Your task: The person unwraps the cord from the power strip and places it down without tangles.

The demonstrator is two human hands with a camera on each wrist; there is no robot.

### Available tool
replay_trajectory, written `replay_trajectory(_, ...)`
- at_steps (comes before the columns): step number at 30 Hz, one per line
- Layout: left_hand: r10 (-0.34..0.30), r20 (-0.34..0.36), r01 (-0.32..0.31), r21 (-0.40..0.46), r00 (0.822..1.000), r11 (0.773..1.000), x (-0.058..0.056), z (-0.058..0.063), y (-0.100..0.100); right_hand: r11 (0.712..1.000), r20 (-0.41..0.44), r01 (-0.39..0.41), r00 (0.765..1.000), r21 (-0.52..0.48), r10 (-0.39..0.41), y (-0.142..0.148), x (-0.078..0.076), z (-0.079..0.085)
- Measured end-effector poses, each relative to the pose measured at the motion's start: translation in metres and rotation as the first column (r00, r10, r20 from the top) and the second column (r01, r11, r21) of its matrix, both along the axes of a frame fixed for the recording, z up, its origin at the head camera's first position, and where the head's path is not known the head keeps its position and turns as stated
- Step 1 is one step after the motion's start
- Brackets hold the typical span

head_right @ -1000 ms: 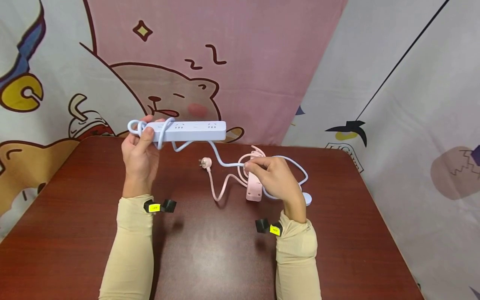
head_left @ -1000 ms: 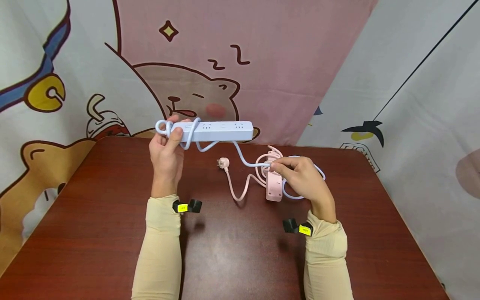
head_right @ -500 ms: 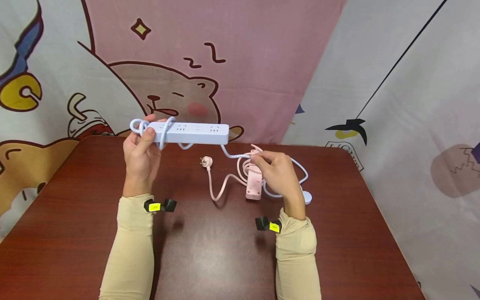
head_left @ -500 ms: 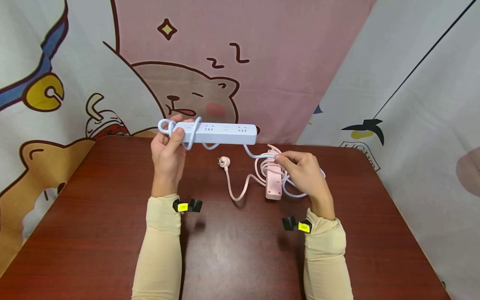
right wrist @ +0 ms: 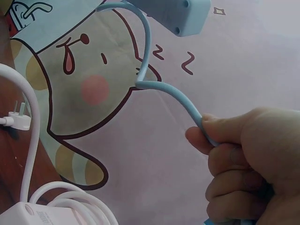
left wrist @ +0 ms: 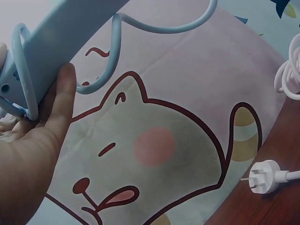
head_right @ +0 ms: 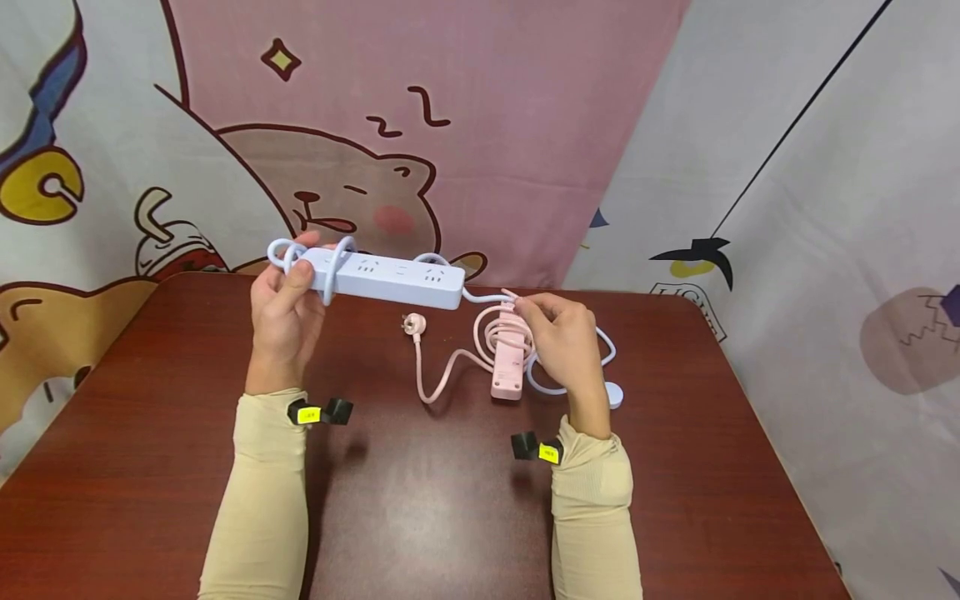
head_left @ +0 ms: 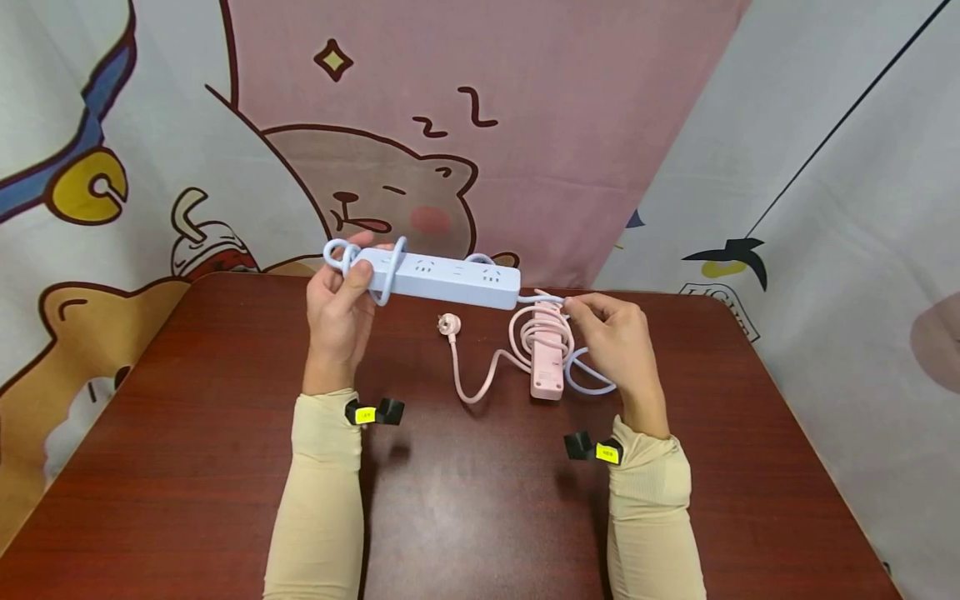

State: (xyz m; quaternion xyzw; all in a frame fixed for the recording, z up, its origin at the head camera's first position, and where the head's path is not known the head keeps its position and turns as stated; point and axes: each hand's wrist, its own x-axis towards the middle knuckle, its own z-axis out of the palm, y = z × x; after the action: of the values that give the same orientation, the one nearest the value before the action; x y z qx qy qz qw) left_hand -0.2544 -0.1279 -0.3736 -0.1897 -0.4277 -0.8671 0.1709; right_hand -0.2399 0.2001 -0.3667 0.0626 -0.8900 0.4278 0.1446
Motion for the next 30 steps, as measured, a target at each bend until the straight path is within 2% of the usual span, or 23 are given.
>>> replay_trajectory(7, -0.044, 0.009, 0.044, -0.008, 0.999, 0.999, 0.0013, 0.0000, -0.0004, 0.996, -0.010, 0.084, 0.996, -0.031, -0.085, 0.0013, -0.0003, 0.0005)
replay_trajectory(16, -0.067, 0.019, 0.068, -0.046, 0.998, 0.997, 0.0029, 0.0010, -0.0010, 0.976, -0.076, 0.131, 0.986, -0.174, -0.146, 0.0023, 0.0002, 0.0027)
replay_trajectory(24, -0.072, 0.030, 0.075, -0.116, 0.997, 0.990, 0.0045, 0.0030, -0.0005, 0.930, -0.124, 0.130, 0.975, -0.345, -0.182, 0.0008, 0.0010, 0.0058)
replay_trajectory(30, -0.063, 0.047, 0.069, -0.154, 0.997, 0.986, 0.0047, 0.0025, -0.0005, 0.870, -0.173, 0.118, 0.959, -0.478, -0.226, 0.0000, 0.0018, 0.0100)
